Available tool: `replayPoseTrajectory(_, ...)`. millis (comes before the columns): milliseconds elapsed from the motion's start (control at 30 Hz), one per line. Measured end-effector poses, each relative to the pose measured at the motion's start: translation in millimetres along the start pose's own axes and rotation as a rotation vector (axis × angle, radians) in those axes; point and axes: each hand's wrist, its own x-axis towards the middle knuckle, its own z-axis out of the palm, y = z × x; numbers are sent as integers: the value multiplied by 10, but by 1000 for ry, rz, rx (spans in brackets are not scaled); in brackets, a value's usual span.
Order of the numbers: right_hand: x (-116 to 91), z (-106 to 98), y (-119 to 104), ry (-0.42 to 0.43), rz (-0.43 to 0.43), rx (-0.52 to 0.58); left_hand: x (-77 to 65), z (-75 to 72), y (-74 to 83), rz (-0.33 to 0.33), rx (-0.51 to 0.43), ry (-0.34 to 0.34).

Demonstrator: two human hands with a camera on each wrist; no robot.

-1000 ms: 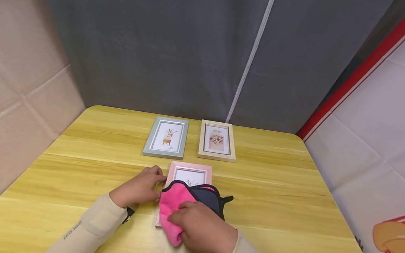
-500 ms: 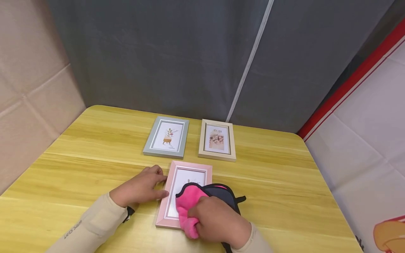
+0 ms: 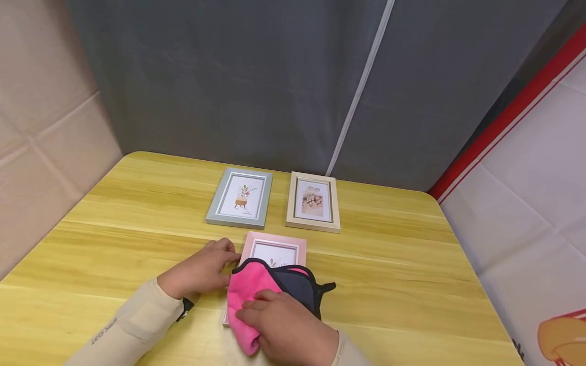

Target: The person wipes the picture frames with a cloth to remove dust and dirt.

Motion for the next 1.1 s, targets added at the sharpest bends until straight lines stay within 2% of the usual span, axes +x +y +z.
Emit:
replayPoseTrajectory(267, 29, -16, 71, 74, -49, -28, 2, 6, -9, 17, 3, 3)
replayPoseTrajectory(500, 11, -83, 115, 82, -16, 25, 4, 15, -20, 27, 7, 14)
replayPoseTrajectory(700, -26, -146, 159, 42, 51, 71, -4, 15, -15, -4, 8, -11)
replayPoseTrajectory(867, -66, -214, 222, -36, 118, 103, -5, 8, -9, -13, 13, -19)
replayPoseTrajectory(1100, -149, -299, 314, -89, 147, 160, 5, 23, -16, -6, 14, -24)
